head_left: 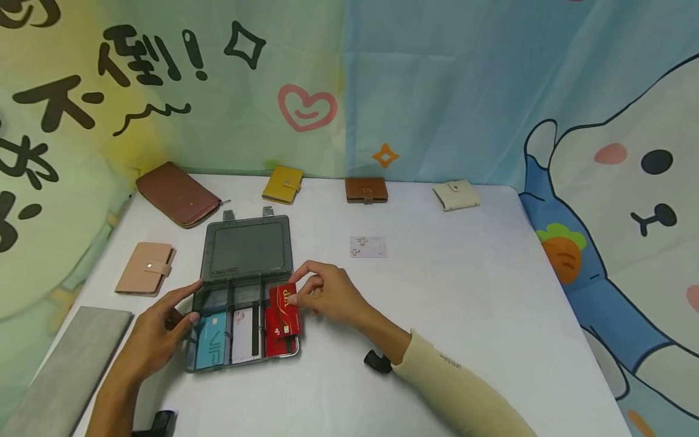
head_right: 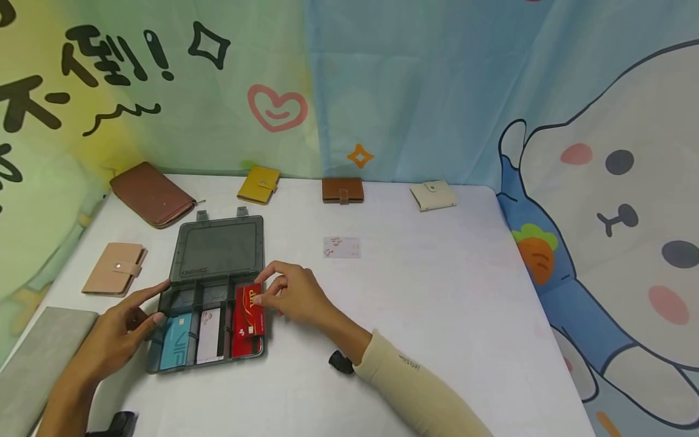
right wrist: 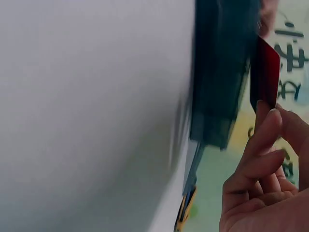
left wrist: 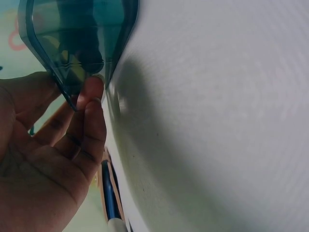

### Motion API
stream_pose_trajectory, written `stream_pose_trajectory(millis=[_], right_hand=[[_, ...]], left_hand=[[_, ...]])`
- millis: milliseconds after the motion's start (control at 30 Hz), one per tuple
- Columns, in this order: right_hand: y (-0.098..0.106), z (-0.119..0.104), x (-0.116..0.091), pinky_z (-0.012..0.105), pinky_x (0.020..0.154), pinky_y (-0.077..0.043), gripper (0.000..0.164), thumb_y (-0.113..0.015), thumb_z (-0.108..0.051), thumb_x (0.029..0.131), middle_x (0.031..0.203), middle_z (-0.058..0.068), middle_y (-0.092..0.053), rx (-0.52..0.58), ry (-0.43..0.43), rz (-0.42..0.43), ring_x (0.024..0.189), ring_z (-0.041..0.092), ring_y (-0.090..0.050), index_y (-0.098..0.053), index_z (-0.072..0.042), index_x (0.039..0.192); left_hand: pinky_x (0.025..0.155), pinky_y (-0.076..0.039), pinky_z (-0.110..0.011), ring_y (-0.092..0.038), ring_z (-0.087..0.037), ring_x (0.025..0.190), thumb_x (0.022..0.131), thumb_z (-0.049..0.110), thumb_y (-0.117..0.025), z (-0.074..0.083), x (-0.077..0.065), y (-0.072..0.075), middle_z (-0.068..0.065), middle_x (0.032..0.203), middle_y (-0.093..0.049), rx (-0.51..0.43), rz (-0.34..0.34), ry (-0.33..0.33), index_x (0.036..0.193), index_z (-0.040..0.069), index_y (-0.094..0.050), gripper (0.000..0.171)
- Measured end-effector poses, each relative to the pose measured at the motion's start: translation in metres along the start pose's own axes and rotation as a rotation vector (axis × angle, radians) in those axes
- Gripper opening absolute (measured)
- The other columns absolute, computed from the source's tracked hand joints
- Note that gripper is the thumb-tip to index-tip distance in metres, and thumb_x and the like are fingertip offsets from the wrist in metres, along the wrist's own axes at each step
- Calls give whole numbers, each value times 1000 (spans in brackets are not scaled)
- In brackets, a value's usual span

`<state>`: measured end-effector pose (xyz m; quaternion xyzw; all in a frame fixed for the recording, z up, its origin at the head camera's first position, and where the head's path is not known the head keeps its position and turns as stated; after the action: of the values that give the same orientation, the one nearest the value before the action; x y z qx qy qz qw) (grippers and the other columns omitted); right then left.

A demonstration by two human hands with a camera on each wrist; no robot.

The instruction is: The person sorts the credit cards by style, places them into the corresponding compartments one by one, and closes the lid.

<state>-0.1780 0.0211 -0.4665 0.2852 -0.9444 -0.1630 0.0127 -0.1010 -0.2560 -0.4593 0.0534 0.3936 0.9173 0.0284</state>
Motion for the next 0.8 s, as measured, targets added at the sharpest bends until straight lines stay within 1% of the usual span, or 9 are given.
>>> stream_pose_trajectory(millis=[100,233,300,400,500,633,700,800], right_hand=[[-11,-3,-5,27,54,-49,27,-81,-23,85,73,-12,-71,-101,11,-10,50,25,-58,-65,-23,107],[-19,-7,-8,23,54,-41,26,-84,-29,82,70,-16,-65,-265,27,-8,49,9,-49,-69,-23,103],[-20,-8,-9,22,54,-39,26,-85,-31,81,69,-16,-62,-317,34,-9,49,7,-48,-71,-23,102],[-16,-7,-7,22,56,-40,30,-85,-34,79,69,-15,-62,-345,47,-3,50,7,-50,-71,-23,103],[-4,-3,-3,24,57,-41,31,-86,-33,79,71,-14,-63,-337,60,12,54,11,-51,-71,-22,104],[22,6,4,26,59,-44,34,-86,-33,79,79,-9,-64,-328,44,33,62,16,-54,-71,-20,107],[37,11,8,28,62,-46,37,-86,-32,79,85,-5,-66,-325,28,41,67,17,-56,-71,-19,109],[61,20,14,31,71,-49,41,-87,-33,77,93,0,-68,-340,-11,58,78,19,-59,-71,-18,111]], left_hand=[[53,-44,-25,-54,-6,65,95,3,-65,0,0,0,-15,125,-58,-3,-2,-2,151,19,-44,62],[53,-44,-25,-54,-7,65,95,4,-65,0,0,0,-14,125,-58,-9,-5,1,152,19,-44,62],[53,-44,-25,-53,-6,65,95,4,-65,1,0,0,-14,123,-58,-8,-4,5,152,20,-44,63],[53,-44,-25,-53,-7,65,95,4,-65,1,0,0,-14,123,-58,-7,-4,7,152,20,-43,63],[53,-44,-25,-54,-7,65,95,3,-65,2,0,0,-14,124,-58,-8,-4,7,152,19,-43,63],[54,-43,-25,-53,-7,66,95,4,-65,1,0,1,-15,126,-57,1,-5,13,152,20,-43,63],[54,-43,-25,-53,-7,66,95,5,-65,1,0,1,-14,126,-57,7,-6,19,152,20,-43,63],[54,-43,-25,-53,-7,66,95,5,-65,0,0,0,-14,126,-57,7,-7,20,152,21,-42,63]])
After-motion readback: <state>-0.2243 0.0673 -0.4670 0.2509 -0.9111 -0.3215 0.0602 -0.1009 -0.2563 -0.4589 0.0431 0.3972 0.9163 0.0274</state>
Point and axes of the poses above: each hand's wrist, its own x-axis towards the middle knuckle, its own y-axis out of the back of the hand, z = x × y, the point moved 8 cm from there along x, towards the middle knuckle
